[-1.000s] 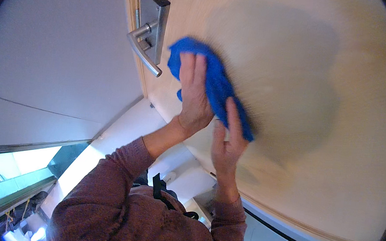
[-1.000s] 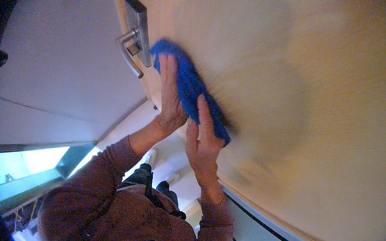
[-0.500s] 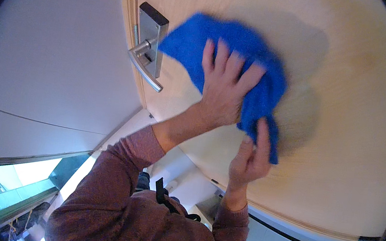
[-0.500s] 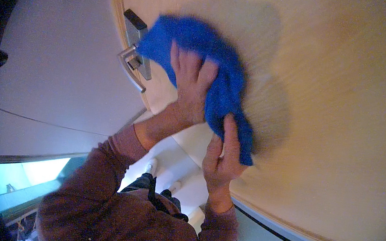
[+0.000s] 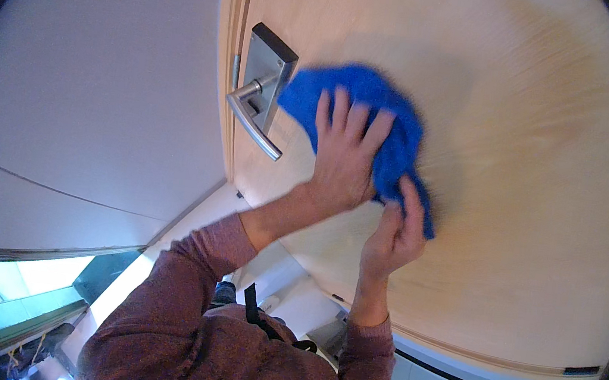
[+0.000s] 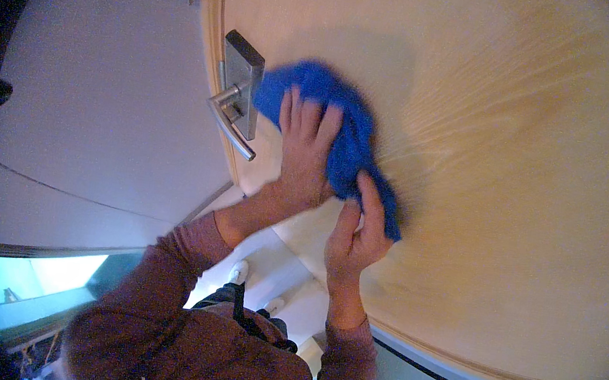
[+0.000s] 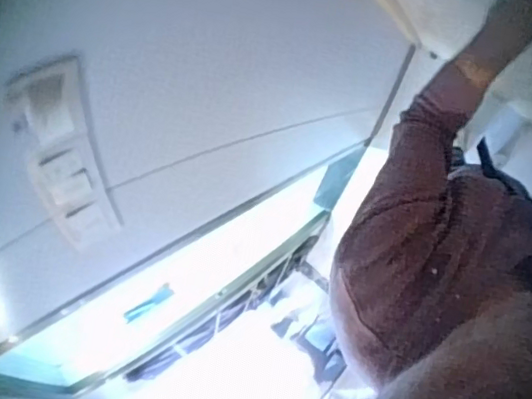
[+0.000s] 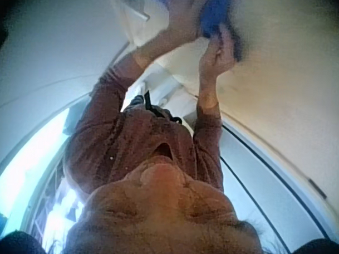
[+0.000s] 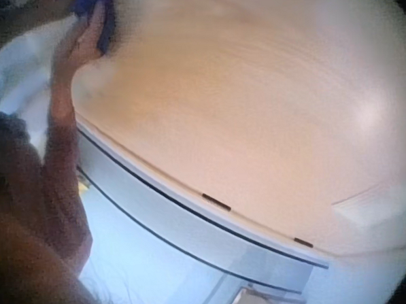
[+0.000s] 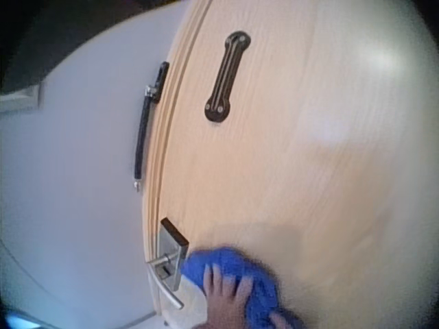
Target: The person wipes a wall, a wooden door, and a glass shower door with a blue cloth. They move from the wall to the door, then to the shower area, wiping each surface in sequence.
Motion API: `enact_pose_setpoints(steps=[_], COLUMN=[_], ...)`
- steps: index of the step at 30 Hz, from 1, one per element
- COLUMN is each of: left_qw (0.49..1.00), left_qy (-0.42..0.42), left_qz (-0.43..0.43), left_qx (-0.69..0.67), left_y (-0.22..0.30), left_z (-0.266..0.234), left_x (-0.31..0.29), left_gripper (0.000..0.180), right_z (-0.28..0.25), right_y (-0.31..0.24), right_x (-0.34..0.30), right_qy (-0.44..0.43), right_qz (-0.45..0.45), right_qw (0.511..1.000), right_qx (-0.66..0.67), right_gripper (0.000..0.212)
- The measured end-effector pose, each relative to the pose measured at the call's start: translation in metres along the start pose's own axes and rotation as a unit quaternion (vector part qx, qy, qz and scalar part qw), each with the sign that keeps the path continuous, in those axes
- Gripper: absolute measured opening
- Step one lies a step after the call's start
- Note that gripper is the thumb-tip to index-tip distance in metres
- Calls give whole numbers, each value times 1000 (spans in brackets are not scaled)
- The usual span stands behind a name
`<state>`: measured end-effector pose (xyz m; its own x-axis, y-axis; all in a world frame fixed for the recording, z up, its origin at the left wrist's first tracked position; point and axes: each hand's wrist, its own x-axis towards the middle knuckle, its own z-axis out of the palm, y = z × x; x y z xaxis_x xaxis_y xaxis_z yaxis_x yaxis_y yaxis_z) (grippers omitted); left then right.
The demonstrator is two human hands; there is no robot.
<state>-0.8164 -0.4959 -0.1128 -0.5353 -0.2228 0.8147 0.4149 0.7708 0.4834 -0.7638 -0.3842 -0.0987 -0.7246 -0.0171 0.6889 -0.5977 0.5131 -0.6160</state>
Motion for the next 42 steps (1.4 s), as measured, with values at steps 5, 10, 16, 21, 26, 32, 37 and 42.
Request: enact_pose_setpoints(steps=[5,10,16,21,26,32,37,42], left_qw=[985,989,990,999,999,984,966,949], left_qy=[117,118,133,43,47,135,130,127], left_qz=[119,65,40,-9,-20,116,226,276], left_qx=[49,66,3,9,-5,-12,5,-86], left_y=[-21,-37,-42,-15,15,84,184,245], left_z=[-28,-33,-2,-7,-28,-46,-49,-28], left_x=[114,133,72,24,29,97,133,105], left_gripper=[58,71,67,73,72,65,62,45], right_z=[31,50,44,30,-1,-70,-132,-165], right_y=[-40,-45,-10,-4,-28,-64,-78,-49], right_x=[70,81,33,-2,-5,25,36,3], right_qy=[26,-8,-36,-40,-53,18,147,287], right_qz=[-69,-112,-104,-49,-29,-31,-62,-40], right_qw=[990,986,992,998,998,992,961,946], right_qx=[121,121,66,29,15,119,225,149], right_gripper=[34,37,40,40,41,44,50,45])
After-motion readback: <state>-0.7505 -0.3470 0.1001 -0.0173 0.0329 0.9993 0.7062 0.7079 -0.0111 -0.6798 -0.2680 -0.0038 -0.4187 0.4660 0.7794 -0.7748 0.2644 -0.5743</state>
